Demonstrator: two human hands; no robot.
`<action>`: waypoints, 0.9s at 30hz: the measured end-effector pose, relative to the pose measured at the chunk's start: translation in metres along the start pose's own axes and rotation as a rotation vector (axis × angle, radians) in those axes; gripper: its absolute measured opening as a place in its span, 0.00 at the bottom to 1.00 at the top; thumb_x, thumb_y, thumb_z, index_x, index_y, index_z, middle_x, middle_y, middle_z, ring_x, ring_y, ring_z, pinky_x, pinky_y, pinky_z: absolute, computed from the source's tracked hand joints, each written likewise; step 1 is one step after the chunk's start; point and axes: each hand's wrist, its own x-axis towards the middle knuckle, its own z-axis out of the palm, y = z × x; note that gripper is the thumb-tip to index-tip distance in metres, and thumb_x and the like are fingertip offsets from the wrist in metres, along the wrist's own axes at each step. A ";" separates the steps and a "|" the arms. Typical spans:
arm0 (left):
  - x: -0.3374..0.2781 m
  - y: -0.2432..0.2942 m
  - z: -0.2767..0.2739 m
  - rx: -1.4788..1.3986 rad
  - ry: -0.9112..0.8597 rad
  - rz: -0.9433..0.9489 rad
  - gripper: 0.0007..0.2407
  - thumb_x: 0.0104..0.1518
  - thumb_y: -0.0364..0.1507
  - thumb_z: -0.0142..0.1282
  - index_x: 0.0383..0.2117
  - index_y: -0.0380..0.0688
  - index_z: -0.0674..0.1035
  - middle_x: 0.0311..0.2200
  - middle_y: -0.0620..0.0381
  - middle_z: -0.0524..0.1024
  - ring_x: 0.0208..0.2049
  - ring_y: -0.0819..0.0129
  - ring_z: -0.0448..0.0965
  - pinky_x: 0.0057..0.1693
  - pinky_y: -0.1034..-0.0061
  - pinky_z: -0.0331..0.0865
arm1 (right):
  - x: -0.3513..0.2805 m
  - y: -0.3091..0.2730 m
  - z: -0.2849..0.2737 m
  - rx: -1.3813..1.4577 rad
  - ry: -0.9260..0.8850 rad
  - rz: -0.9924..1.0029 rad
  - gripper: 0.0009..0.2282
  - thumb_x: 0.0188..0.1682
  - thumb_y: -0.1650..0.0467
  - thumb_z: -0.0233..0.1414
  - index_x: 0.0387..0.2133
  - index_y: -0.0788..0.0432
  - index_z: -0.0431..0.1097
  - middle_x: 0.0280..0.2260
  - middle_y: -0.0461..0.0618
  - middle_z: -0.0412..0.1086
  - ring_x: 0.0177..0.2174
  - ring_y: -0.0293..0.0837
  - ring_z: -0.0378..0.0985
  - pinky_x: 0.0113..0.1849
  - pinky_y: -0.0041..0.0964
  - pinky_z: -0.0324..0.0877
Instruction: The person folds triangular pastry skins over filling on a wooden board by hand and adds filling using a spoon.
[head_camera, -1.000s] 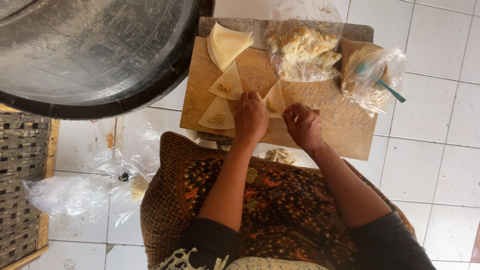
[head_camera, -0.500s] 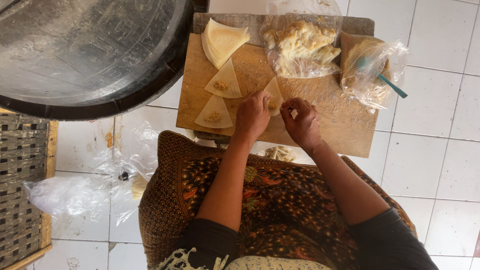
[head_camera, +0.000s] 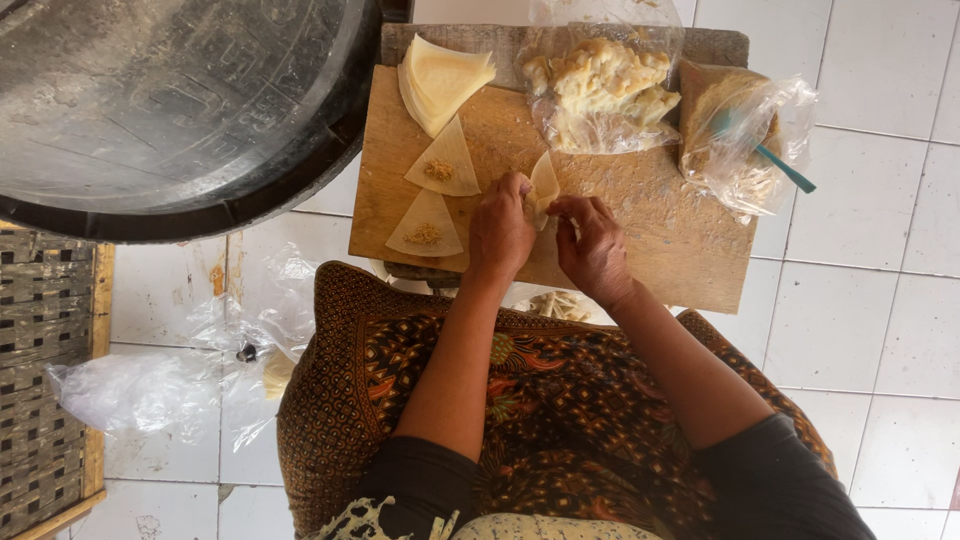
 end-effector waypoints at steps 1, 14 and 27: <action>0.000 -0.001 0.001 -0.003 0.014 0.010 0.10 0.54 0.21 0.60 0.41 0.37 0.74 0.40 0.43 0.79 0.41 0.48 0.82 0.47 0.60 0.74 | 0.001 -0.001 0.000 -0.052 0.005 -0.037 0.07 0.52 0.82 0.52 0.41 0.63 0.69 0.38 0.56 0.77 0.38 0.47 0.81 0.39 0.40 0.78; -0.005 -0.003 0.002 0.028 0.099 0.266 0.08 0.48 0.15 0.58 0.32 0.40 0.82 0.34 0.49 0.78 0.40 0.49 0.78 0.48 0.60 0.72 | 0.007 -0.012 -0.013 -0.362 -0.016 -0.418 0.10 0.43 0.79 0.56 0.39 0.66 0.75 0.42 0.56 0.77 0.42 0.52 0.78 0.41 0.46 0.71; 0.001 0.006 -0.007 0.042 -0.104 0.103 0.09 0.47 0.19 0.61 0.35 0.32 0.83 0.37 0.42 0.78 0.42 0.47 0.78 0.50 0.60 0.71 | 0.012 0.013 0.014 -0.017 0.112 0.002 0.05 0.49 0.78 0.59 0.35 0.63 0.71 0.34 0.56 0.77 0.35 0.50 0.80 0.37 0.42 0.77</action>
